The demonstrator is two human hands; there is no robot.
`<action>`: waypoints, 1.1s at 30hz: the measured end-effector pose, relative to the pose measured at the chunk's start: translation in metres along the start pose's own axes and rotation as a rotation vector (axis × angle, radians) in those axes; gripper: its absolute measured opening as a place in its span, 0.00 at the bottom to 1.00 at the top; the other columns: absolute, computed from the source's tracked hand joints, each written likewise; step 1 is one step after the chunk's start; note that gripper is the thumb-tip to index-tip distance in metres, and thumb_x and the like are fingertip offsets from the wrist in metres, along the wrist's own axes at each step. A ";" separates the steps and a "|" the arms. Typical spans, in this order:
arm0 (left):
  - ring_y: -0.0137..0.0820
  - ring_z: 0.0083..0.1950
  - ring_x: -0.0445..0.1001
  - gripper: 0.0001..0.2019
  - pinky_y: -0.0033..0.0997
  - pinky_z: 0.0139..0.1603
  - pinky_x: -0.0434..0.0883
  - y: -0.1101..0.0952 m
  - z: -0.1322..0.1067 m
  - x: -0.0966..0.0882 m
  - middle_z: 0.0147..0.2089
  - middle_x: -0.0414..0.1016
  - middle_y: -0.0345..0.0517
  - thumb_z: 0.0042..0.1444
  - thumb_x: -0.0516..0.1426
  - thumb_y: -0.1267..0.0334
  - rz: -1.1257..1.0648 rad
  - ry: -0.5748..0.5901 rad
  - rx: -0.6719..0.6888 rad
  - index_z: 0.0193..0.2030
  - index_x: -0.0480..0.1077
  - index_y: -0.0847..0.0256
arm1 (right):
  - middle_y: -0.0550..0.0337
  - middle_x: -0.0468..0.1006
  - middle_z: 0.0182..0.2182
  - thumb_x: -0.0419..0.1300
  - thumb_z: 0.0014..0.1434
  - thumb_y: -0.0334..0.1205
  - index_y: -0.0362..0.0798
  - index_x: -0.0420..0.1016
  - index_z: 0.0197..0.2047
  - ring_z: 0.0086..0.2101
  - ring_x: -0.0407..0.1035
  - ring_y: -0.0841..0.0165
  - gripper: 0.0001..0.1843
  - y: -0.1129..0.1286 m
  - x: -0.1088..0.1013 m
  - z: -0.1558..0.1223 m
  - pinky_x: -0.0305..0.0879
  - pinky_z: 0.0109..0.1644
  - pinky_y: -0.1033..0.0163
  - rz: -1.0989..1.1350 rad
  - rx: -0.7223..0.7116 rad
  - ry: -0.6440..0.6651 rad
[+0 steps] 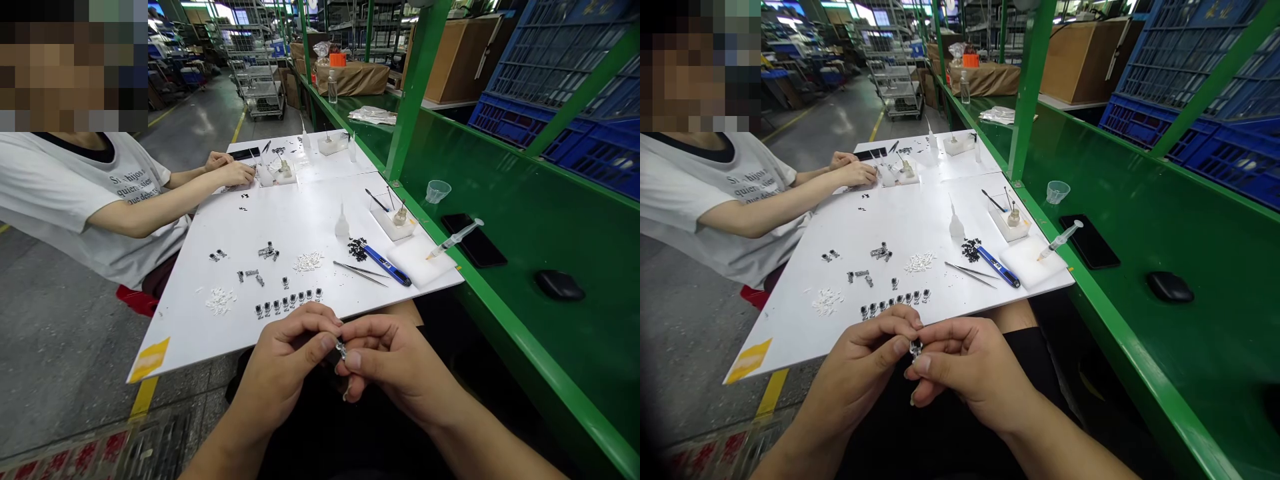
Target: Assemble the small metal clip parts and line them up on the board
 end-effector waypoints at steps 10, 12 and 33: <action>0.30 0.43 0.72 0.03 0.27 0.46 0.70 0.001 -0.003 0.001 0.41 0.75 0.42 0.58 0.64 0.62 -0.042 -0.043 0.029 0.33 0.80 0.53 | 0.57 0.85 0.26 0.76 0.47 0.36 0.42 0.83 0.40 0.20 0.76 0.73 0.16 -0.001 -0.002 -0.001 0.76 0.29 0.67 -0.001 -0.001 -0.035; 0.29 0.44 0.72 0.03 0.26 0.47 0.70 0.002 -0.002 0.002 0.41 0.75 0.41 0.58 0.64 0.62 -0.053 -0.037 0.030 0.34 0.80 0.52 | 0.57 0.85 0.26 0.76 0.48 0.36 0.42 0.83 0.40 0.20 0.76 0.73 0.15 -0.001 -0.002 -0.001 0.76 0.29 0.68 -0.004 -0.001 -0.033; 0.31 0.43 0.75 0.18 0.31 0.47 0.73 -0.042 -0.019 0.016 0.42 0.76 0.42 0.57 0.59 0.75 0.592 -0.042 0.520 0.51 0.72 0.51 | 0.70 0.59 0.21 0.64 0.60 0.38 0.41 0.73 0.31 0.19 0.49 0.80 0.09 -0.024 0.013 -0.010 0.53 0.22 0.74 0.538 0.148 0.064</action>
Point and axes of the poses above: each hand's wrist, its own z-axis towards the middle knuckle, its own x-axis out of the palm, y = z × x, the point moved 8 cm from there along z, towards the middle knuckle
